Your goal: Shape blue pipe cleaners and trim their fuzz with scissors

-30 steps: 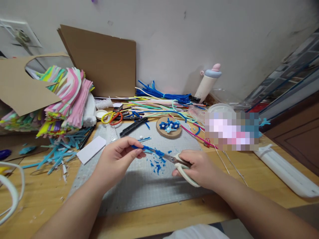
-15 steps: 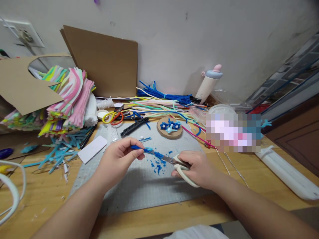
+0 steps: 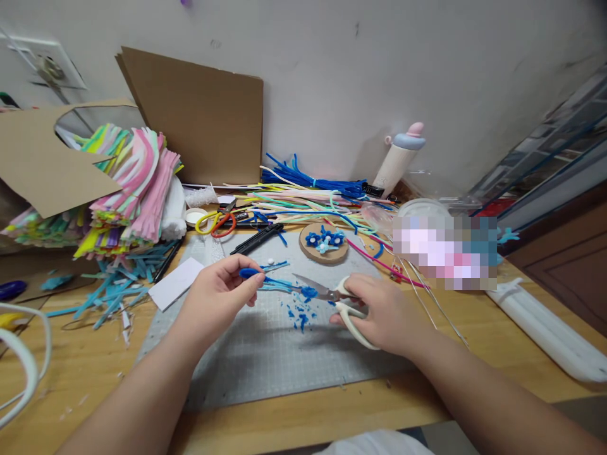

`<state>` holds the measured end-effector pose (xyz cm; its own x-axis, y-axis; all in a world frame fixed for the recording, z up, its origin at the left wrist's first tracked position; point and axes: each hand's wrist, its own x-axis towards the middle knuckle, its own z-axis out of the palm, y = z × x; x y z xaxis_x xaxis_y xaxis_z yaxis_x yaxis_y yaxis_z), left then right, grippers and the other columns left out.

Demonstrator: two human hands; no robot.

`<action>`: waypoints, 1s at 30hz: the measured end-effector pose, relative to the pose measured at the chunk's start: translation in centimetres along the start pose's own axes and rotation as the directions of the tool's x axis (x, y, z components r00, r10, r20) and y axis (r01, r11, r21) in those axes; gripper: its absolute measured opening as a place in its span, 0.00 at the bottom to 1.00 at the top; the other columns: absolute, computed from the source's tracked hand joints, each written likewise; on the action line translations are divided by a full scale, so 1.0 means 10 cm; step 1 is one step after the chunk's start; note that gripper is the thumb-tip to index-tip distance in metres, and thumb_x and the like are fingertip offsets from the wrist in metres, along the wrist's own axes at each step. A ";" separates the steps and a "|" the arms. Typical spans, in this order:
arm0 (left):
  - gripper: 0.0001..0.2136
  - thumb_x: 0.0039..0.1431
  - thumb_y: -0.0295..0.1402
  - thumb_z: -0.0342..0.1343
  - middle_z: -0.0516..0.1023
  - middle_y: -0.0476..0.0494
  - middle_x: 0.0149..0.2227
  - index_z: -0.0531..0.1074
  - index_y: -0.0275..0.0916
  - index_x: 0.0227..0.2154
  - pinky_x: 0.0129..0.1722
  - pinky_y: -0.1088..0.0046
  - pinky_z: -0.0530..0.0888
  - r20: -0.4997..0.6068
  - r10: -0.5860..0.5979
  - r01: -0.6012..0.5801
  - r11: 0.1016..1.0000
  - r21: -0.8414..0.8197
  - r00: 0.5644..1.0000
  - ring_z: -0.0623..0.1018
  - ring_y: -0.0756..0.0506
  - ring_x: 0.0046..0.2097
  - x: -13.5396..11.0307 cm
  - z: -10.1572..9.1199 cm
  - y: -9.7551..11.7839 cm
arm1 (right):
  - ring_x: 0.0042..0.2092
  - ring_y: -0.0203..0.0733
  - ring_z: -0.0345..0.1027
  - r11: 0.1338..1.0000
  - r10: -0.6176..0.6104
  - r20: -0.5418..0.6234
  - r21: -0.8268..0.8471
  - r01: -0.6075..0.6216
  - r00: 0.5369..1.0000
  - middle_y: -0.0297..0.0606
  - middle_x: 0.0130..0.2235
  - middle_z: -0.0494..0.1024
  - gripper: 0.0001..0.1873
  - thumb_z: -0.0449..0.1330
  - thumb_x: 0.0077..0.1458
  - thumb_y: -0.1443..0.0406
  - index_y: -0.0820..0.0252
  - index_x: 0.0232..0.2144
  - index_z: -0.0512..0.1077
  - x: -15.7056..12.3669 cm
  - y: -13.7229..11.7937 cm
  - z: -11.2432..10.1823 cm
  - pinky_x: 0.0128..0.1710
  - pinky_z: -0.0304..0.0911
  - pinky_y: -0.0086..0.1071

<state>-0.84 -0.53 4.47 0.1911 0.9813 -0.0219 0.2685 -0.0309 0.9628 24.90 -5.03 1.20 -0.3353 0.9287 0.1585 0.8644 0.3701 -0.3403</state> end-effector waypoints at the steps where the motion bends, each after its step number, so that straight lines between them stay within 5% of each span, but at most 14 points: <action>1: 0.07 0.48 0.37 0.59 0.70 0.53 0.18 0.70 0.39 0.27 0.23 0.77 0.65 0.002 -0.003 0.003 1.000 -0.008 1.000 0.69 0.51 0.22 0.00 0.00 0.00 | 0.30 0.37 0.60 1.000 -0.014 -0.001 -0.024 0.014 1.000 0.34 0.29 0.69 0.14 0.60 0.49 0.56 0.59 0.26 0.63 0.00 0.00 0.01 0.28 0.49 0.30; 8: 0.08 0.49 0.36 0.58 0.69 0.54 0.18 0.69 0.38 0.28 0.25 0.77 0.65 0.018 -0.013 0.014 1.000 -0.027 1.000 0.68 0.52 0.23 -0.01 0.01 -0.02 | 0.31 0.38 0.61 0.995 -0.046 -0.020 -0.088 0.044 0.999 0.35 0.29 0.70 0.12 0.59 0.51 0.58 0.59 0.26 0.63 0.00 0.00 0.07 0.29 0.49 0.30; 18: 0.04 0.50 0.32 0.58 0.71 0.52 0.22 0.70 0.39 0.30 0.26 0.79 0.66 -0.023 0.054 -0.055 0.998 -0.029 0.998 0.71 0.52 0.26 -0.01 -0.03 -0.05 | 0.27 0.35 0.58 0.997 0.065 0.092 0.039 -0.069 0.994 0.32 0.27 0.68 0.17 0.60 0.49 0.51 0.58 0.25 0.65 0.01 0.02 0.04 0.25 0.46 0.29; 30: 0.03 0.50 0.30 0.57 0.72 0.51 0.25 0.71 0.40 0.30 0.26 0.79 0.66 -0.039 0.124 -0.123 0.992 0.034 0.992 0.71 0.52 0.27 -0.03 -0.02 -0.07 | 0.27 0.34 0.57 0.995 0.069 0.087 0.067 -0.075 0.994 0.31 0.25 0.67 0.17 0.60 0.48 0.52 0.59 0.23 0.63 -0.01 0.03 0.04 0.25 0.45 0.28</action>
<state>-1.28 -0.78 3.87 0.1860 0.9766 0.1082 0.2746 -0.1574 0.9486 25.02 -4.98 0.74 -0.3061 0.9505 0.0539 0.8602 0.3004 -0.4121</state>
